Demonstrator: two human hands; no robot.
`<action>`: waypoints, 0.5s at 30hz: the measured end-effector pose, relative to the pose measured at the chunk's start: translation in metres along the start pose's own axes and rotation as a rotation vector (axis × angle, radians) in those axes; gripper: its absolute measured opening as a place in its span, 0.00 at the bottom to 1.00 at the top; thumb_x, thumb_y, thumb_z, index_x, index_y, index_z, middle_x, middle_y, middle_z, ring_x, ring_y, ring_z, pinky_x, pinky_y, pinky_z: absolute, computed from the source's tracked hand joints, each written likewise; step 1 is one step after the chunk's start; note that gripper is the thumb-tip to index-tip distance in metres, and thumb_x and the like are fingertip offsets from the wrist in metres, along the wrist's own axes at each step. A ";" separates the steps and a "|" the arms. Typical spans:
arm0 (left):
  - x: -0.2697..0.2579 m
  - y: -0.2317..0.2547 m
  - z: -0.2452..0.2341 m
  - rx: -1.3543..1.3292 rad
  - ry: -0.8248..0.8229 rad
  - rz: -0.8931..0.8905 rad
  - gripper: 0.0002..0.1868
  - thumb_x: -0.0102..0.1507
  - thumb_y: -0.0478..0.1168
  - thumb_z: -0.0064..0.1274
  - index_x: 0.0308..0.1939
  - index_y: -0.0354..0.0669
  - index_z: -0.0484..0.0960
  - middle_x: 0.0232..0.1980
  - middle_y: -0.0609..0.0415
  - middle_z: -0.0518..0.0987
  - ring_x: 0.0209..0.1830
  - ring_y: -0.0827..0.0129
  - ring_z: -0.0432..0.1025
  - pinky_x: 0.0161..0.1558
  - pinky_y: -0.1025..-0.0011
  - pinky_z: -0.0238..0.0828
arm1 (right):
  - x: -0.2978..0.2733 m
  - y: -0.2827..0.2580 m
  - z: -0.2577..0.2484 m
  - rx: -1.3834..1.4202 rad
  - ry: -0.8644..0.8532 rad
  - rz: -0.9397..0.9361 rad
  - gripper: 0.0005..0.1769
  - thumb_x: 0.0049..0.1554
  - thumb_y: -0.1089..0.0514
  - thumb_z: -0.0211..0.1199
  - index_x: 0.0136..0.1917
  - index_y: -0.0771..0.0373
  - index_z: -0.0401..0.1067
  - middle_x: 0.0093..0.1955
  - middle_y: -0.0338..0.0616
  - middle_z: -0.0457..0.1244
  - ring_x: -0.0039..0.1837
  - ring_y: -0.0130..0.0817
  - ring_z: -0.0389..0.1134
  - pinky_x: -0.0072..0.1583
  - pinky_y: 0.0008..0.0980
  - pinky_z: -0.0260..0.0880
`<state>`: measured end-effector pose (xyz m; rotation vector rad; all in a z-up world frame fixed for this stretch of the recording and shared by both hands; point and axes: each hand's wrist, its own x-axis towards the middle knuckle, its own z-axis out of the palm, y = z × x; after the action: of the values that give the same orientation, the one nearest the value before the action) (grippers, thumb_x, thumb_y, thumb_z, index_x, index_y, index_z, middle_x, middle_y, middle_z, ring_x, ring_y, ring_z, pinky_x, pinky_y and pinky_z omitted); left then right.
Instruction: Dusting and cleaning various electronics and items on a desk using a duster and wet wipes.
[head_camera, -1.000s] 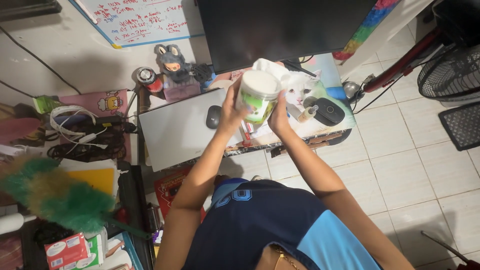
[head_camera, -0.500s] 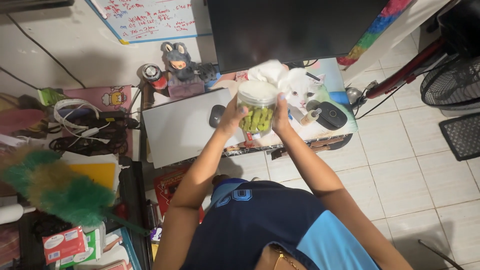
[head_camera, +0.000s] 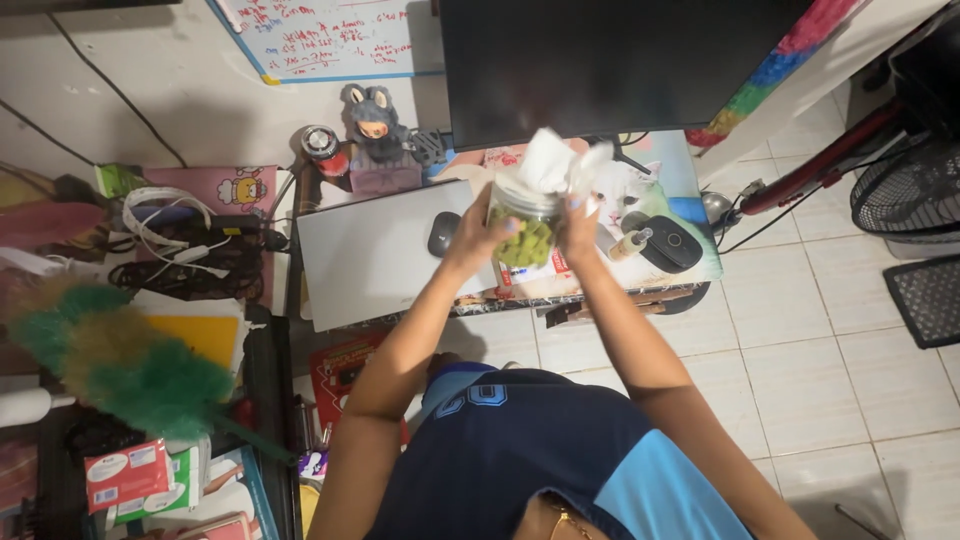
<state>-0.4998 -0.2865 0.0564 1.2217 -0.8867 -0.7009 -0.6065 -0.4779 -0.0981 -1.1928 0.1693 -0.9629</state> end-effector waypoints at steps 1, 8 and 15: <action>0.000 -0.006 -0.003 0.000 0.002 0.002 0.54 0.55 0.67 0.66 0.73 0.36 0.64 0.64 0.46 0.75 0.66 0.60 0.72 0.67 0.66 0.69 | 0.007 -0.043 0.026 0.000 -0.002 -0.001 0.34 0.70 0.43 0.48 0.74 0.75 0.58 0.63 0.51 0.62 0.63 0.40 0.64 0.64 0.41 0.66; -0.001 0.015 -0.001 0.337 0.015 0.097 0.49 0.54 0.62 0.66 0.69 0.35 0.69 0.62 0.43 0.76 0.63 0.60 0.72 0.61 0.67 0.71 | 0.028 -0.177 0.106 -0.589 -0.400 -0.052 0.32 0.66 0.37 0.49 0.70 0.62 0.68 0.68 0.50 0.62 0.71 0.42 0.63 0.75 0.43 0.58; -0.013 0.010 -0.010 0.381 0.037 0.100 0.50 0.49 0.65 0.67 0.64 0.35 0.73 0.56 0.45 0.81 0.56 0.64 0.78 0.57 0.68 0.75 | 0.043 -0.181 0.090 -0.848 -0.767 -0.186 0.38 0.64 0.31 0.46 0.68 0.61 0.73 0.78 0.43 0.59 0.89 0.53 0.44 0.84 0.63 0.21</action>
<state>-0.4976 -0.2688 0.0630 1.5098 -1.0744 -0.4379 -0.6262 -0.4517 0.1059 -2.3122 -0.1765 -0.5152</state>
